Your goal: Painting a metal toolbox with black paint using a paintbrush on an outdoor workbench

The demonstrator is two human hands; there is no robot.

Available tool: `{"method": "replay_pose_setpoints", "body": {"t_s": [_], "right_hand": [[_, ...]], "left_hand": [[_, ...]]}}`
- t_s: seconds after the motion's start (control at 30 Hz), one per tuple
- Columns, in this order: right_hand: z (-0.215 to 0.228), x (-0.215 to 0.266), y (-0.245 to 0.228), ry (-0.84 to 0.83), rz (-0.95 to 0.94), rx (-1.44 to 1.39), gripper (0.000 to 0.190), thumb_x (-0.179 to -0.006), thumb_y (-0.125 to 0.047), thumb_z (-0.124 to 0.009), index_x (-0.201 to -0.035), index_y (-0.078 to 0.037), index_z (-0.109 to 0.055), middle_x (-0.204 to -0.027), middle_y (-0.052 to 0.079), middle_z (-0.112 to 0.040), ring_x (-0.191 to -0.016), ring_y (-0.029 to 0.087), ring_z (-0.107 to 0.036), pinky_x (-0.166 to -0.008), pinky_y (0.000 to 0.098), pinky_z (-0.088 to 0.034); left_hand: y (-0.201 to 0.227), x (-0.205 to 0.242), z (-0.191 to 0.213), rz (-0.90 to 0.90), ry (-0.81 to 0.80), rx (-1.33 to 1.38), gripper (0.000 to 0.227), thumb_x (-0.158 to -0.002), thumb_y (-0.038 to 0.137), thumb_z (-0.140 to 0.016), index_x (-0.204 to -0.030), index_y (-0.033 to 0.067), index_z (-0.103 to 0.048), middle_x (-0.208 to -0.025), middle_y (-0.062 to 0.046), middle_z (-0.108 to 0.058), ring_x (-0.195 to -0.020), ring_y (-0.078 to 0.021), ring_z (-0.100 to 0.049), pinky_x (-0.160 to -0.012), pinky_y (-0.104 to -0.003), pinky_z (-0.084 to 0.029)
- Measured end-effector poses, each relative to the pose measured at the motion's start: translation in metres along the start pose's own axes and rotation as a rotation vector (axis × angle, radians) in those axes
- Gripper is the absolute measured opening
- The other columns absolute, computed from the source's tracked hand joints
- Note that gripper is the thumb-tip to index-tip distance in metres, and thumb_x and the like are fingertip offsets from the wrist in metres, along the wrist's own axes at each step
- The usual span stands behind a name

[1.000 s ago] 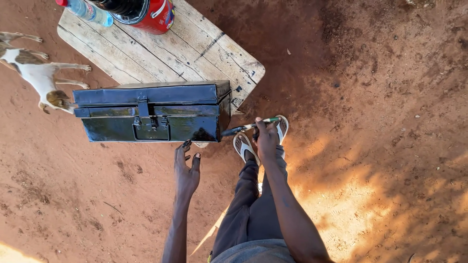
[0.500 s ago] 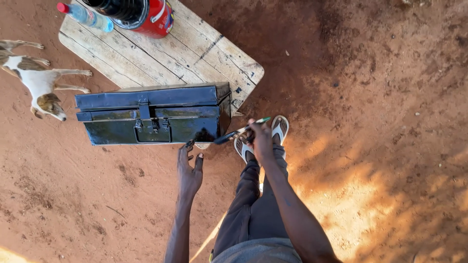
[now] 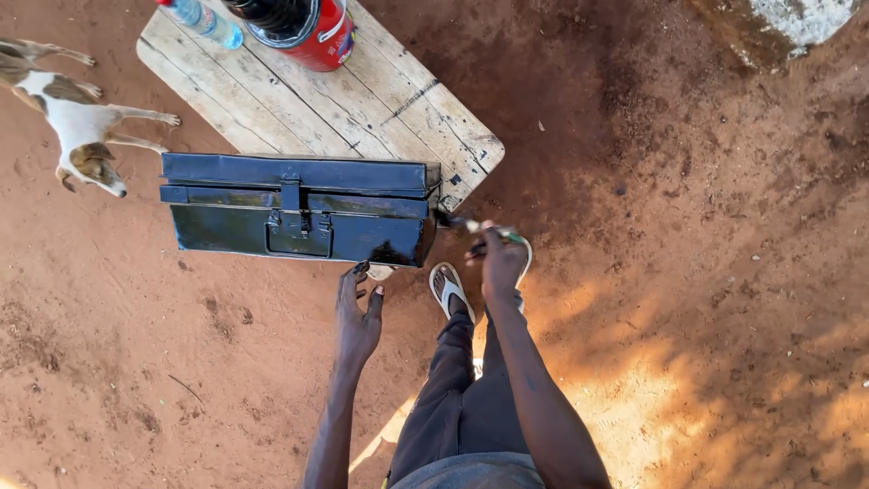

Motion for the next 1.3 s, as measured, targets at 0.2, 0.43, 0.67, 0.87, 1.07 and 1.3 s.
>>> {"method": "replay_pose_setpoints", "body": {"t_s": [0.2, 0.43, 0.67, 0.87, 1.07, 1.3], "right_hand": [[0.039, 0.054, 0.026, -0.357, 0.146, 0.363, 0.014, -0.113, -0.013, -0.071, -0.105, -0.001, -0.073, -0.071, 0.019, -0.069, -0.057, 0.023, -0.072, -0.045, 0.0346, -0.061], [-0.028, 0.049, -0.035, -0.378, 0.189, 0.374, 0.035, -0.112, -0.015, -0.069, -0.079, -0.004, -0.074, -0.067, 0.019, -0.076, -0.047, 0.025, -0.075, -0.038, 0.0365, -0.061], [-0.040, 0.098, -0.017, -0.301, 1.024, 0.783, 0.022, -0.107, -0.023, -0.084, -0.126, -0.013, -0.084, -0.097, 0.022, -0.081, -0.071, 0.047, -0.076, -0.050, 0.0543, -0.066], [-0.044, 0.126, 0.010, -0.606, 0.617, 0.771, 0.026, -0.102, -0.027, -0.086, -0.126, -0.015, -0.086, -0.086, 0.024, -0.082, -0.075, 0.044, -0.081, -0.060, 0.0531, -0.070], [-0.051, 0.025, -0.040, -0.359, 0.160, 0.289, 0.021, -0.110, -0.020, -0.077, -0.099, -0.002, -0.076, -0.070, 0.026, -0.073, -0.046, 0.034, -0.071, -0.040, 0.0437, -0.057], [-0.089, 0.038, -0.083, -0.251, 0.894, 0.709, 0.016, -0.110, -0.028, -0.082, -0.116, -0.014, -0.088, -0.083, 0.019, -0.081, -0.062, 0.035, -0.078, -0.052, 0.0421, -0.062]], "left_hand": [[-0.003, 0.005, 0.013, 0.041, -0.001, 0.034, 0.045, -0.118, 0.017, -0.060, -0.161, 0.0055, -0.055, -0.152, -0.028, -0.057, -0.149, -0.0535, -0.054, -0.119, -0.062, -0.055], [-0.001, 0.005, 0.008, 0.014, 0.025, 0.076, 0.046, -0.118, 0.020, -0.061, -0.161, 0.0059, -0.054, -0.150, -0.027, -0.058, -0.147, -0.0533, -0.056, -0.118, -0.064, -0.057], [0.001, 0.010, 0.025, 0.038, 0.062, 0.134, 0.045, -0.117, 0.015, -0.060, -0.160, 0.0050, -0.055, -0.151, -0.027, -0.056, -0.149, -0.0532, -0.055, -0.119, -0.065, -0.056], [-0.020, 0.017, 0.022, 0.079, 0.093, 0.203, 0.042, -0.118, 0.016, -0.059, -0.159, 0.0057, -0.054, -0.149, -0.026, -0.057, -0.150, -0.0513, -0.055, -0.121, -0.065, -0.055], [-0.013, 0.024, 0.017, 0.097, 0.049, 0.251, 0.040, -0.120, 0.018, -0.058, -0.159, 0.0079, -0.054, -0.146, -0.028, -0.060, -0.145, -0.0536, -0.058, -0.119, -0.073, -0.054], [-0.028, 0.025, 0.022, 0.165, 0.057, 0.328, 0.039, -0.120, 0.017, -0.056, -0.158, 0.0075, -0.056, -0.142, -0.032, -0.064, -0.141, -0.0583, -0.060, -0.114, -0.084, -0.051]]}}
Point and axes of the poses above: each hand's wrist, its own x-axis away from the middle knuckle, its own z-axis out of the back of the hand, y = z × x, the point moved 6 cm from there along -x, towards the middle knuckle
